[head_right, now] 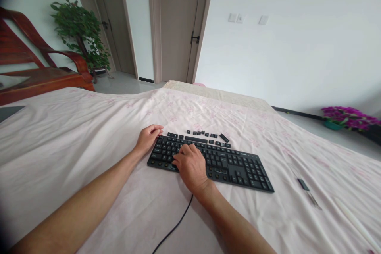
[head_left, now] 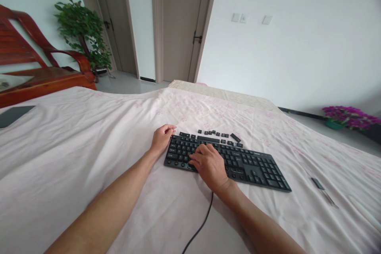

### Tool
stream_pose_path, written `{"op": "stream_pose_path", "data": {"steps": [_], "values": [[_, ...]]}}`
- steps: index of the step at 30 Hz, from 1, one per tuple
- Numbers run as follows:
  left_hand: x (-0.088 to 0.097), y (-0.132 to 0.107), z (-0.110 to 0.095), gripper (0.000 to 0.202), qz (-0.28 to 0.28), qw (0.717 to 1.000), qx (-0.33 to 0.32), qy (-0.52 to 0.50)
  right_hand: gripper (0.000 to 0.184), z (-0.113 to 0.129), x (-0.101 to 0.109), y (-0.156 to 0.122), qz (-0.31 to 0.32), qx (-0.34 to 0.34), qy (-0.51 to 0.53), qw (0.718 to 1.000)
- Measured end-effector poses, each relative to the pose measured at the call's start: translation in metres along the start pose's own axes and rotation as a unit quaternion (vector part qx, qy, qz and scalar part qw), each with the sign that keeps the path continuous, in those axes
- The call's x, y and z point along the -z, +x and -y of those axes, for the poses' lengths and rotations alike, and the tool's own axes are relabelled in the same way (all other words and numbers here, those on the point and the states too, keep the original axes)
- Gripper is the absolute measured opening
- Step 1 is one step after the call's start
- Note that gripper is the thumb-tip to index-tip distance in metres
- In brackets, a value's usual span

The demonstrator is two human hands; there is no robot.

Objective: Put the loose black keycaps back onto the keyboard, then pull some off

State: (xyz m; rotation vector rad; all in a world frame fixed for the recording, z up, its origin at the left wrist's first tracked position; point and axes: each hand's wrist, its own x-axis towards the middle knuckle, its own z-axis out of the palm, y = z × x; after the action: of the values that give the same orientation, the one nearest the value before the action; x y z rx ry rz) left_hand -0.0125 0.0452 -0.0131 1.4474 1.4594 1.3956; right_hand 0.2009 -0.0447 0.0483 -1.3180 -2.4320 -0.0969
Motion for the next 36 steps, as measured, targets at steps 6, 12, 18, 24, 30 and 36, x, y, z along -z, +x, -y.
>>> {"op": "stream_pose_path", "data": {"steps": [6,12,18,24,30,36], "values": [[-0.001,0.0,0.001,0.026,-0.004,1.0,-0.007,0.001,0.005,0.002,-0.001,-0.001,0.007,0.011,-0.034,0.999],[-0.001,0.0,0.0,0.026,-0.002,1.0,-0.004,0.003,0.009,0.002,-0.001,-0.003,0.005,0.019,-0.016,1.0],[0.0,-0.001,-0.002,0.027,-0.003,1.0,-0.002,0.004,0.013,0.004,-0.004,-0.006,-0.003,0.014,-0.028,1.0],[0.001,-0.001,-0.003,0.027,0.0,1.0,-0.002,0.006,0.005,0.003,-0.001,-0.006,0.018,0.029,-0.044,0.998],[0.0,-0.001,-0.003,0.026,-0.006,1.0,0.001,-0.001,0.007,0.003,-0.004,-0.007,0.02,0.031,-0.042,0.998],[0.0,-0.001,0.0,0.027,0.002,1.0,-0.007,0.0,0.015,0.0,-0.006,-0.012,0.007,0.002,0.038,0.999]]}}
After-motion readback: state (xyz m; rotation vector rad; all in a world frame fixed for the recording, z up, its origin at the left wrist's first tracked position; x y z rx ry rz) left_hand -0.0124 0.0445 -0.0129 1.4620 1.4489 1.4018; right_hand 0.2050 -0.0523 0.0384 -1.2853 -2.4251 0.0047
